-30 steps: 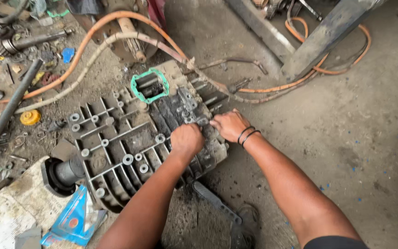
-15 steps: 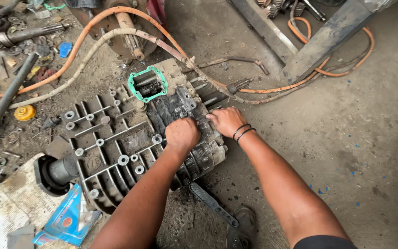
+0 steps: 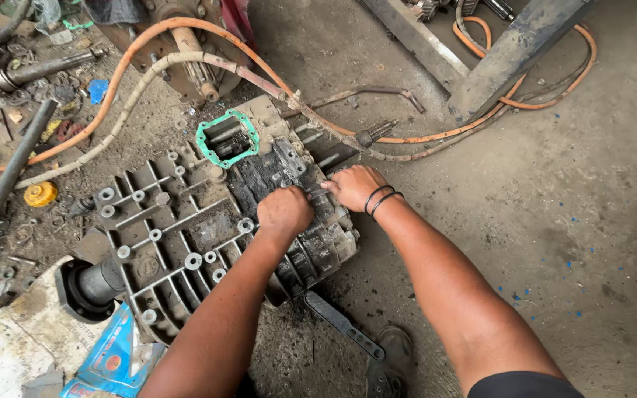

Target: The person uses a metal file to scrape and clean the surface of a dirty engine block. They hold the engine steady with one hand while filing the top surface with the other, removing grime and residue.

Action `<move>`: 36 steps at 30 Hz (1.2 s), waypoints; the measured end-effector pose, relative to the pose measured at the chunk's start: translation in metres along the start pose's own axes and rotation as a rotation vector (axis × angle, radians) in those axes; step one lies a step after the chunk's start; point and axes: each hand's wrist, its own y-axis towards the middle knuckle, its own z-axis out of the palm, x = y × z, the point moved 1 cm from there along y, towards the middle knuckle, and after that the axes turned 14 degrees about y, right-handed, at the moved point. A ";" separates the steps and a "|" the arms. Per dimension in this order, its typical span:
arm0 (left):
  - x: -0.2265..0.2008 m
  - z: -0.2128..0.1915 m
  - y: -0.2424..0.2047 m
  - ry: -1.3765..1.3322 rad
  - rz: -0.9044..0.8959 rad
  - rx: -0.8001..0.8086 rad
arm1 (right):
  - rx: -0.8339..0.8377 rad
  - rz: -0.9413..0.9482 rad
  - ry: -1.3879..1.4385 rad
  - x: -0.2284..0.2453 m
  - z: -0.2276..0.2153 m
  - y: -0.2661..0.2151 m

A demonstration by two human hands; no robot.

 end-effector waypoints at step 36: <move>0.010 -0.001 -0.010 -0.085 -0.066 -0.020 | -0.011 -0.026 0.009 0.003 0.009 0.004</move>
